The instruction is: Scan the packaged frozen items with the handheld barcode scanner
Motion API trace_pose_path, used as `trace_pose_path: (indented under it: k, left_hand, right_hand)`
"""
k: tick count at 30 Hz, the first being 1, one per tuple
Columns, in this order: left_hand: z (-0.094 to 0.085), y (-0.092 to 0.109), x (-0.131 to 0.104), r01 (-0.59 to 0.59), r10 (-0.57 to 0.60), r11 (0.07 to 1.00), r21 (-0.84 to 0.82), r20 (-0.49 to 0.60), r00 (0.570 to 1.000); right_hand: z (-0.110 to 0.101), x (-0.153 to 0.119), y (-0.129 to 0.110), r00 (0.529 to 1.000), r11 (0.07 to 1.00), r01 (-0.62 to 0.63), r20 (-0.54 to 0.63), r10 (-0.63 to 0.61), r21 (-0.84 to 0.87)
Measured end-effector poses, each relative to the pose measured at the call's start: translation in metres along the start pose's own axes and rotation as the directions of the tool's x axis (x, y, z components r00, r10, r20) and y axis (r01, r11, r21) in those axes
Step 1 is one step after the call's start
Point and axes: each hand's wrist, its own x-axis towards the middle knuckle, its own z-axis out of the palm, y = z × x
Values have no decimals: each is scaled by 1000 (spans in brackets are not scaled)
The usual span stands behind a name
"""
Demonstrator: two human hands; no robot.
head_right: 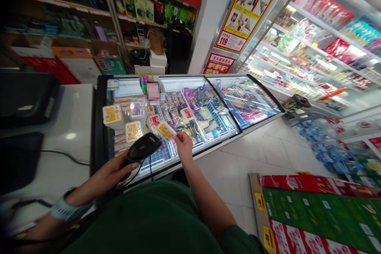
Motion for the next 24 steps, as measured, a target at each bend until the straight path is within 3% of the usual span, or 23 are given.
trace_pose_path:
  k: [20,24]
  left_hand:
    - [0,5,4,13,-13,1000,20,9,1000]
    - [0,3,4,42,-42,999,-13,23,999]
  right_hand:
    - [0,3,4,1000,999,-18,15,19,-31]
    - [-3,10,6,996,996,-87,-21,87,-2]
